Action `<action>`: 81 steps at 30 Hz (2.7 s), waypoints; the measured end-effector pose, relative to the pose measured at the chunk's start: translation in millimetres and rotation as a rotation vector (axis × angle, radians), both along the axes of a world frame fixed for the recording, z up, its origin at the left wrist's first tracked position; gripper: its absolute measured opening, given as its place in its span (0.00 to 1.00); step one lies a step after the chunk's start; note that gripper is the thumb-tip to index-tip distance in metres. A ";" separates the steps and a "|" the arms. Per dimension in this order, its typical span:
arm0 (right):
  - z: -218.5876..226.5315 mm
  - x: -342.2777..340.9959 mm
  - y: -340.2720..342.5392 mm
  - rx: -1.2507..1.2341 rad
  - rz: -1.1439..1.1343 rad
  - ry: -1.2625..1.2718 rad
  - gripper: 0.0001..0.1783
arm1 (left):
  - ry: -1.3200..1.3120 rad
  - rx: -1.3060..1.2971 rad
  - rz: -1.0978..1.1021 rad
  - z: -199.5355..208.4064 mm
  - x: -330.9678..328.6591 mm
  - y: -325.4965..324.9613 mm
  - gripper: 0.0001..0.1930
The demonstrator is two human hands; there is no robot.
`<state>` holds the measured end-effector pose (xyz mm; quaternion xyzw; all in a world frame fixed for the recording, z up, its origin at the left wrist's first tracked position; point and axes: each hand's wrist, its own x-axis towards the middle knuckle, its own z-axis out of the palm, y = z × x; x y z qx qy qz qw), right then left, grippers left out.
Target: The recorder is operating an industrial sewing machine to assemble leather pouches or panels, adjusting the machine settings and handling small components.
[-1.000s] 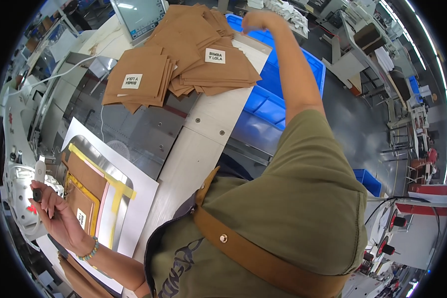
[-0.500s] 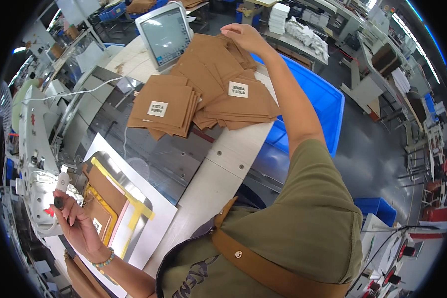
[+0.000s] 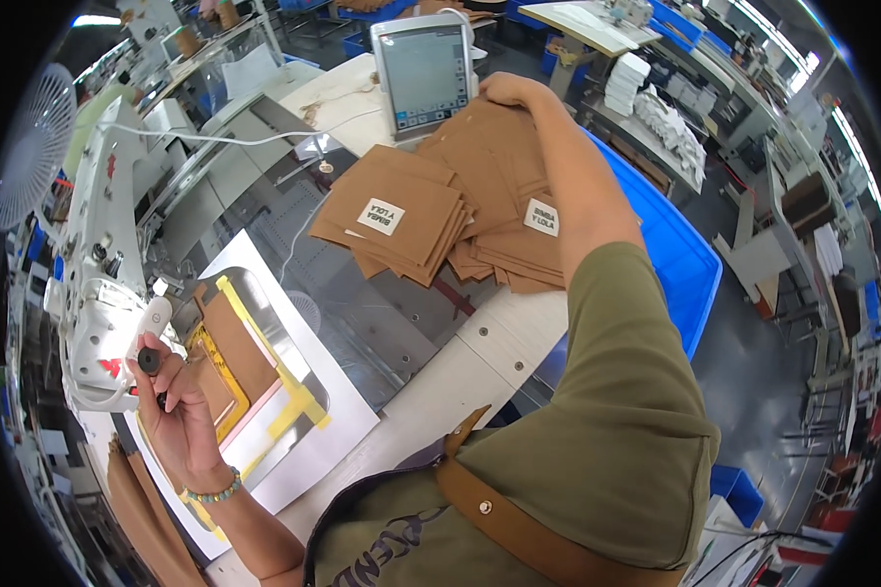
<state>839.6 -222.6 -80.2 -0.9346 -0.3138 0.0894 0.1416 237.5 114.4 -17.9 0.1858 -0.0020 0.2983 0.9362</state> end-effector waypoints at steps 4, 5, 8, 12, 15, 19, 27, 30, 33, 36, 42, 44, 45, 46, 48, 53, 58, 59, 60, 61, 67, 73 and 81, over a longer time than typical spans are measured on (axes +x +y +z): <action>15.0 10.7 11.1 0.596 -0.407 0.198 0.15 | 0.004 0.010 -0.011 -1.0 1.8 -2.0 0.21; 21.6 9.9 13.3 0.715 -0.415 0.223 0.21 | 0.012 0.006 -0.008 -0.6 2.4 -2.5 0.21; 49.3 8.6 26.2 1.069 -0.324 0.388 0.25 | 0.030 0.057 -0.009 0.8 3.6 -4.0 0.21; 75.1 4.6 37.0 0.855 -0.231 0.379 0.27 | 0.029 0.052 0.024 -0.5 2.4 -5.5 0.19; 71.1 5.2 32.2 0.874 -0.202 0.388 0.31 | 0.034 0.055 0.034 -1.9 0.8 -4.2 0.20; 43.3 18.9 22.2 1.004 -0.285 0.370 0.33 | 0.056 0.059 0.083 -4.0 -2.8 -4.2 0.20; -4.5 26.8 6.6 0.496 -0.603 0.581 0.15 | -0.002 0.025 0.029 -6.1 -1.2 -5.1 0.20; -6.4 10.3 2.1 0.477 -0.459 0.566 0.13 | 0.010 0.028 0.029 -7.7 -1.5 -4.6 0.21; 7.5 5.1 -7.7 0.408 -0.400 0.465 0.14 | 0.006 0.029 0.015 -10.1 -1.5 -3.0 0.21; 21.8 12.2 -22.8 0.411 -0.392 0.371 0.18 | 0.005 0.023 0.009 -12.3 -1.4 -0.8 0.21; 3.6 34.1 -21.7 -0.034 -0.182 -0.185 0.14 | 0.003 0.043 0.010 -12.6 -0.8 -0.4 0.21; -5.3 43.8 -10.4 -0.105 -0.130 -0.444 0.15 | -0.004 0.040 0.006 -11.4 -1.6 -2.2 0.21; -8.2 49.8 -2.5 -0.035 -0.226 -0.505 0.14 | 0.053 0.048 0.048 -11.2 -2.1 -3.5 0.21; -11.8 53.5 1.5 0.041 -0.291 -0.552 0.14 | 0.081 0.051 0.085 -10.7 -2.7 -4.3 0.20; -12.1 60.8 3.3 -0.073 -0.370 -0.406 0.14 | 0.078 0.063 0.052 -10.9 -2.3 -4.0 0.21; 4.9 62.5 -20.8 0.502 -0.711 0.487 0.07 | 0.090 0.096 0.024 -13.9 -3.2 0.6 0.21; 34.7 70.2 -30.4 1.003 -0.589 0.842 0.10 | 0.019 0.054 -0.009 -18.3 1.8 3.4 0.21; 36.5 71.7 -28.1 0.987 -0.624 0.858 0.10 | 0.051 0.068 -0.008 -18.9 2.8 3.5 0.21; 36.6 72.0 -24.2 1.082 -0.645 0.843 0.11 | 0.017 0.077 -0.026 -19.2 3.2 3.6 0.22; 36.2 70.6 -20.5 1.180 -0.679 0.861 0.13 | -0.057 0.088 -0.069 -19.1 3.5 3.7 0.22; 65.6 4.7 3.2 0.655 -0.502 0.341 0.21 | -0.018 0.047 -0.103 -11.1 0.3 7.5 0.21; 146.7 -177.3 7.7 0.817 0.138 0.166 0.22 | -0.026 0.100 -0.101 -6.2 -0.9 9.8 0.20; 91.1 -328.9 -13.3 -0.024 0.455 0.074 0.31 | -0.081 0.205 -0.187 -0.3 -1.6 12.4 0.25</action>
